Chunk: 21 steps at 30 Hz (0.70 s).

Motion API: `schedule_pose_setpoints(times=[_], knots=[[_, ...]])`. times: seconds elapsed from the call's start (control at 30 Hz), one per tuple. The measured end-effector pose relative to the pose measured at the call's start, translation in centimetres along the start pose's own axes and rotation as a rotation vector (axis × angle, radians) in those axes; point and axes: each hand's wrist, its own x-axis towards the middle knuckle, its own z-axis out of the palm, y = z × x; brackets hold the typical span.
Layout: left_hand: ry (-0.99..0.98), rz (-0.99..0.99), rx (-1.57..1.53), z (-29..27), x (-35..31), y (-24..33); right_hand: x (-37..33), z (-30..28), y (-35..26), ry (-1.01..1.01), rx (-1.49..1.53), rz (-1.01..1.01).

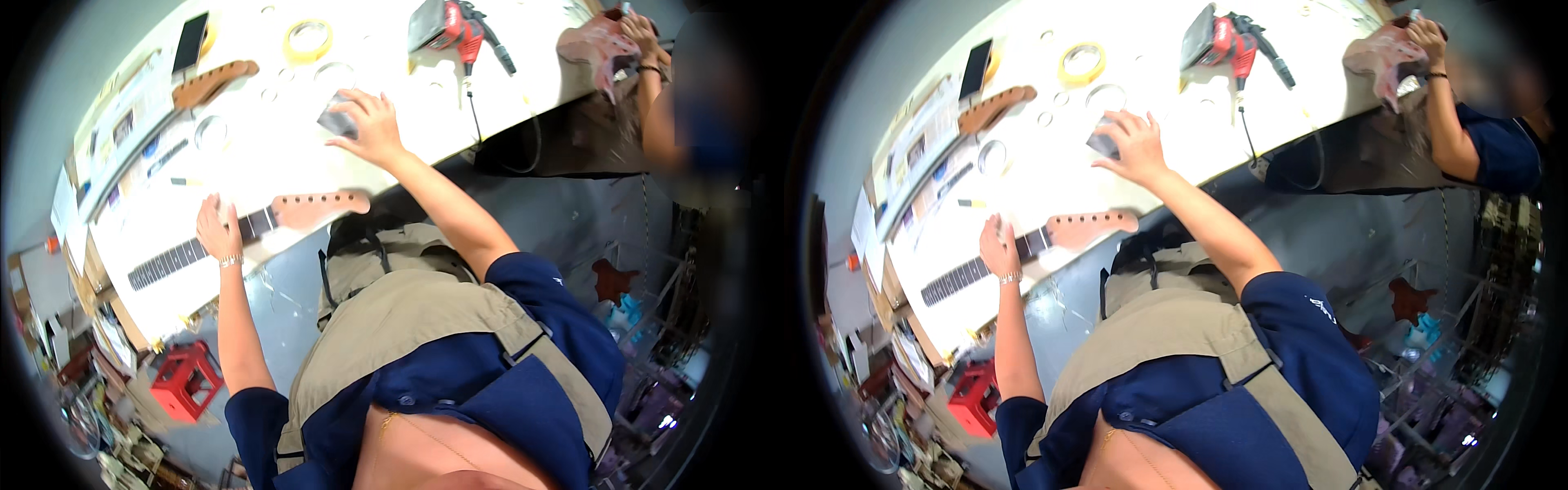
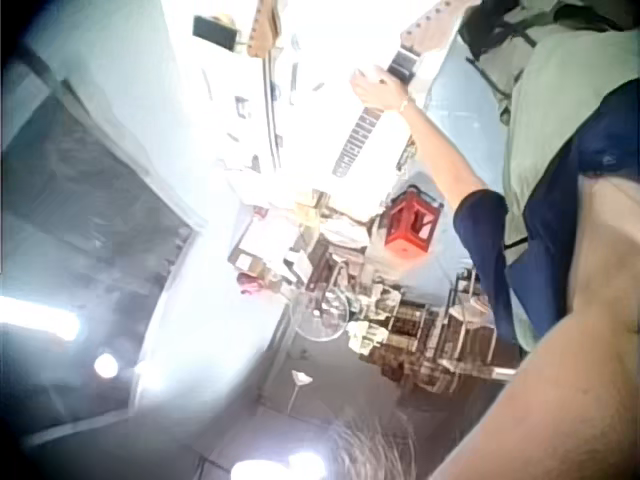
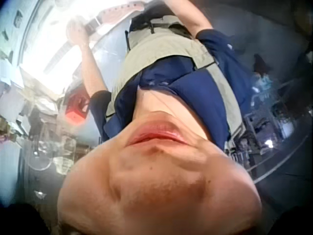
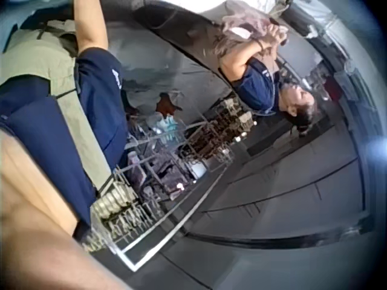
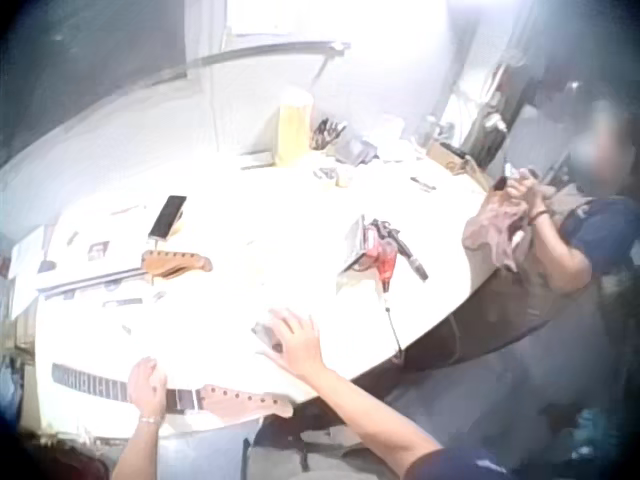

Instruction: The person sands a wooden guitar neck using masking tape, an electric sander, and sanding blocks. They apply tape to protect areas, then use the electric sander on the headstock and sides, followed by manual sanding with blocks on the fretboard and edges.

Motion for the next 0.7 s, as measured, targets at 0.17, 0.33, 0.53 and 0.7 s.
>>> schedule_pose_setpoints(times=[0.17, 0.33, 0.53, 0.7], knots=[[-0.345, 0.53, -0.129, -5.1, 0.1, 1.9, 0.0, -3.5, 2.6, 0.309, 0.026, 0.046], [-0.671, 0.433, 0.072, -5.2, 2.5, 1.2, 1.2, -8.3, 18.6, 0.509, -0.192, 0.371], [-0.578, 0.243, 0.305, -11.6, 5.9, 4.2, 5.7, -10.4, 33.4, 0.03, -0.365, 0.756], [-0.016, -0.093, 0.339, -22.7, 4.8, 4.9, 8.8, -8.8, 36.5, -0.353, -0.455, 0.747]])
